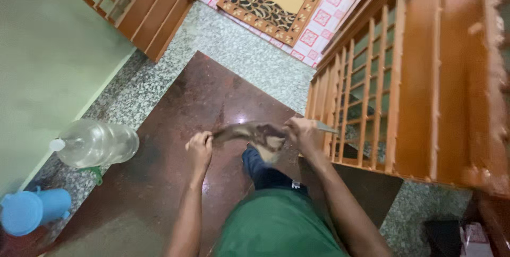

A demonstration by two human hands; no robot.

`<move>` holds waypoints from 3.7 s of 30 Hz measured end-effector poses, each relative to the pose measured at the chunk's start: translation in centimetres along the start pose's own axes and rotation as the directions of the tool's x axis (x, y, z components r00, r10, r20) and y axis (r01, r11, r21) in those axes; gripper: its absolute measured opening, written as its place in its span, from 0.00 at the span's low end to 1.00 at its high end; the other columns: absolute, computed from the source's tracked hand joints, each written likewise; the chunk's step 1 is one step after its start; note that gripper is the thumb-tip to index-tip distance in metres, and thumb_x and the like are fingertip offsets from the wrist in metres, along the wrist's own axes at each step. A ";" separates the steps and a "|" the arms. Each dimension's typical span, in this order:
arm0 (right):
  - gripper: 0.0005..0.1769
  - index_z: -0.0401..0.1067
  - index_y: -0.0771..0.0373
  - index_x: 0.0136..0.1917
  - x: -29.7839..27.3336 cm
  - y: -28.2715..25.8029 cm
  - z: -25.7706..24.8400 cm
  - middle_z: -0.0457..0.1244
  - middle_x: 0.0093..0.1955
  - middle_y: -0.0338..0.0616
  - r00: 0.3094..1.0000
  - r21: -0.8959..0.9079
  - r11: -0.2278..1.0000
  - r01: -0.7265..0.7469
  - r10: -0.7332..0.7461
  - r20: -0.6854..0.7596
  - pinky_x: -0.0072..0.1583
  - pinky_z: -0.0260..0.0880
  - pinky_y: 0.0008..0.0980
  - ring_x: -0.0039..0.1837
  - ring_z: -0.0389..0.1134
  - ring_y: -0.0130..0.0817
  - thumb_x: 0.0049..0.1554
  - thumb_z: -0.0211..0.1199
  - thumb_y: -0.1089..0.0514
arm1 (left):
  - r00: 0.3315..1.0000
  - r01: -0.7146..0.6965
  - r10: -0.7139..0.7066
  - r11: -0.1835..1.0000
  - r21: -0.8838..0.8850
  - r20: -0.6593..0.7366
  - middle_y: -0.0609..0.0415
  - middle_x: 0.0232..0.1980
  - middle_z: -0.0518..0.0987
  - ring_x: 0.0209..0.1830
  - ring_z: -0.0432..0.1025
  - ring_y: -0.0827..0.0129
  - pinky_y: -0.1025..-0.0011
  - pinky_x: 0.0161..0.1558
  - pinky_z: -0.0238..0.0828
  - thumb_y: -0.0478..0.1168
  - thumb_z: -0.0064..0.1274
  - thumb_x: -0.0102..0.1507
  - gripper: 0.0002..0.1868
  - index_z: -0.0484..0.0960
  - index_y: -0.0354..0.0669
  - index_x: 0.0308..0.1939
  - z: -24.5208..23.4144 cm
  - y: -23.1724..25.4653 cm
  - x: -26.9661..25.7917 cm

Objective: The person places a blue mat on the tiled floor, then picks up two different patterned mats one by one, carries each to a staircase to shake it, and returns them to their positions in the hallway.

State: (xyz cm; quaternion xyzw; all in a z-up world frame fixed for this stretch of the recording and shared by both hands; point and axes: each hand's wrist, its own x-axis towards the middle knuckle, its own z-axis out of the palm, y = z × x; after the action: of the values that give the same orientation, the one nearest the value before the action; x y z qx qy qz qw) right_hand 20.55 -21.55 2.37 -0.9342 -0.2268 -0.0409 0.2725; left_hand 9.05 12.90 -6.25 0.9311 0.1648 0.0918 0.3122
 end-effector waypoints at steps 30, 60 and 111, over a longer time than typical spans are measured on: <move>0.06 0.79 0.55 0.46 51.2 23.3 1.0 0.68 0.46 0.44 0.891 -0.227 0.887 -0.403 0.324 -0.317 0.57 0.59 0.54 0.56 0.66 0.49 0.55 0.70 0.53 | 0.925 -0.334 0.364 0.916 -0.220 0.110 0.45 0.39 0.81 0.42 0.76 0.49 0.57 0.44 0.72 0.44 0.60 0.64 0.09 0.87 0.42 0.39 4.2 14.9 70.0; 0.06 0.74 0.63 0.52 105.2 51.8 -7.5 0.68 0.51 0.53 0.702 0.085 0.755 -0.650 0.640 -0.313 0.54 0.70 0.47 0.53 0.70 0.52 0.63 0.59 0.60 | 0.887 -0.421 0.370 0.893 0.158 0.275 0.44 0.42 0.77 0.40 0.75 0.46 0.50 0.42 0.72 0.38 0.55 0.65 0.06 0.87 0.46 0.36 25.9 39.2 130.8; 0.14 0.79 0.61 0.44 192.7 128.7 -35.0 0.65 0.49 0.45 0.571 0.109 0.687 -0.719 0.673 -0.470 0.50 0.70 0.41 0.50 0.69 0.43 0.55 0.73 0.49 | 0.789 -0.412 0.517 0.846 -0.340 0.331 0.47 0.51 0.75 0.50 0.74 0.54 0.59 0.50 0.73 0.36 0.59 0.63 0.08 0.84 0.39 0.45 80.8 102.0 225.9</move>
State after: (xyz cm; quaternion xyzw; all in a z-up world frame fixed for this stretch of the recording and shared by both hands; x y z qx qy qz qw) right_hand 251.83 -59.03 7.42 -0.9188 0.2350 -0.1683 0.2688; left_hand 266.42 -25.92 7.82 0.8936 -0.1533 -0.0115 0.4217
